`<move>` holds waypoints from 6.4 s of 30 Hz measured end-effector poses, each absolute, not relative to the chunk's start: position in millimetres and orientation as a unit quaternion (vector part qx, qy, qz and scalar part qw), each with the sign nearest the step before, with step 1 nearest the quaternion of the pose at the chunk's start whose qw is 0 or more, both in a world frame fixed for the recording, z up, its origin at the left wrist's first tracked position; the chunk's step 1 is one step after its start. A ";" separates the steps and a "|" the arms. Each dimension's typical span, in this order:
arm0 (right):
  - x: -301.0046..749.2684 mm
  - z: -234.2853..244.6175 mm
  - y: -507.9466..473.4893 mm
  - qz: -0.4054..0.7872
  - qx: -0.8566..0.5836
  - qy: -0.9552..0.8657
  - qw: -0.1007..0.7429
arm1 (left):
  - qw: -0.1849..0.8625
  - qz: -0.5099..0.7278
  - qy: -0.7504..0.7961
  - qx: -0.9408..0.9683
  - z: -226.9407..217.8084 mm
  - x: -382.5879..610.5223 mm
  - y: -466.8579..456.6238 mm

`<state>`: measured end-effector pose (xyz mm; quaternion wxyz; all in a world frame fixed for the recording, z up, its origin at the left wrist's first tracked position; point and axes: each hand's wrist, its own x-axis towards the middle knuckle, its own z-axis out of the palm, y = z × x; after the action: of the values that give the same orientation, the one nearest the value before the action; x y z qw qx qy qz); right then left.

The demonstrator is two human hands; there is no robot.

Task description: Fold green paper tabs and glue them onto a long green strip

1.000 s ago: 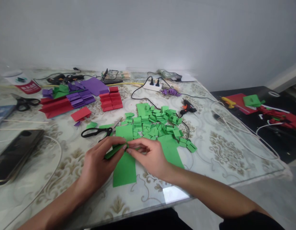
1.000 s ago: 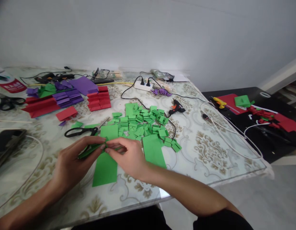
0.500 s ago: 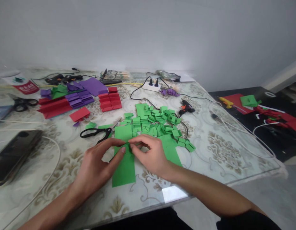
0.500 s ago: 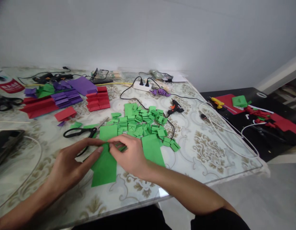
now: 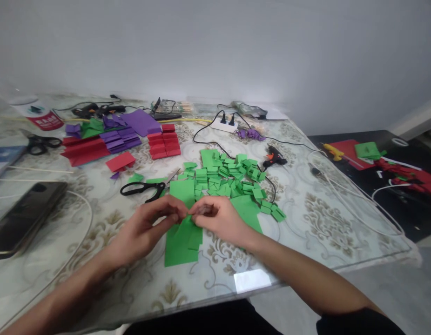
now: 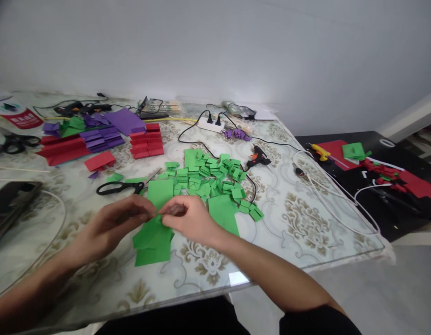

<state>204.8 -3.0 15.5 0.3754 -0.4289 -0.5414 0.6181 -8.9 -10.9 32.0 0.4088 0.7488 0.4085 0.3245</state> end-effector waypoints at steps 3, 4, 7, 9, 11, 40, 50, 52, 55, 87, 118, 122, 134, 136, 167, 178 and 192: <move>206.8 15.2 -1.6 0.657 -0.415 -0.518 0.357 | 0.383 0.283 0.331 0.814 35.7 -12.0 -10.4; 207.3 14.8 -1.2 0.666 -0.411 -0.513 0.352 | 0.378 0.271 0.315 0.827 37.5 -12.5 -10.4; 207.5 13.2 -0.5 0.678 -0.402 -0.512 0.341 | 0.359 0.254 0.303 0.845 41.1 -13.2 -10.4; 207.0 11.9 -1.1 0.675 -0.396 -0.517 0.346 | 0.348 0.248 0.311 0.849 41.0 -13.7 -10.6; 206.7 10.8 -2.4 0.667 -0.389 -0.524 0.358 | 0.346 0.243 0.321 0.848 39.4 -14.5 -11.2; 211.6 12.1 -8.1 0.696 -0.325 -0.567 0.296 | 0.334 0.284 0.348 0.829 38.9 -12.6 -17.6; 210.2 9.4 -1.9 0.683 -0.372 -0.529 0.339 | 0.330 0.243 0.336 0.848 38.6 -14.7 -18.1; 211.5 10.7 -1.0 0.682 -0.379 -0.529 0.334 | 0.322 0.239 0.337 0.852 38.5 -15.0 -17.7; 213.0 12.5 -0.7 0.692 -0.377 -0.523 0.325 | 0.317 0.244 0.338 0.852 38.3 -15.1 -17.1; 212.3 15.0 0.3 0.703 -0.385 -0.506 0.317 | 0.348 0.179 0.338 0.856 35.5 -16.1 -18.1; 223.1 31.2 -2.2 0.467 -0.249 -0.763 0.371 | 0.359 0.235 0.348 0.834 36.7 -13.7 -15.7; 224.2 35.2 -1.2 0.441 -0.157 -0.816 0.340 | 0.367 0.236 0.334 0.835 36.2 -12.2 -14.7; 221.9 28.1 -4.9 0.452 -0.162 -0.817 0.318 | 0.390 0.212 0.316 0.839 33.4 -8.6 -15.4; 222.4 28.6 -5.0 0.459 -0.157 -0.816 0.316 | 0.388 0.211 0.319 0.839 33.5 -7.6 -15.5; 224.5 29.2 -6.0 0.307 -0.180 -0.853 0.381 | 0.320 0.280 0.316 0.848 33.0 -16.5 -19.1; 227.0 21.5 -2.9 0.247 -0.197 -0.869 0.382 | 0.307 0.301 0.311 0.848 30.6 -16.0 -19.0; 224.5 20.7 -5.4 0.241 -0.213 -0.847 0.423 | 0.258 0.322 0.309 0.857 26.5 -17.0 -19.4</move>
<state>224.5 -5.4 20.7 0.4232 -0.2134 -0.8469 0.2411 -17.0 -19.4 26.5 0.2579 0.8570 0.3092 0.3218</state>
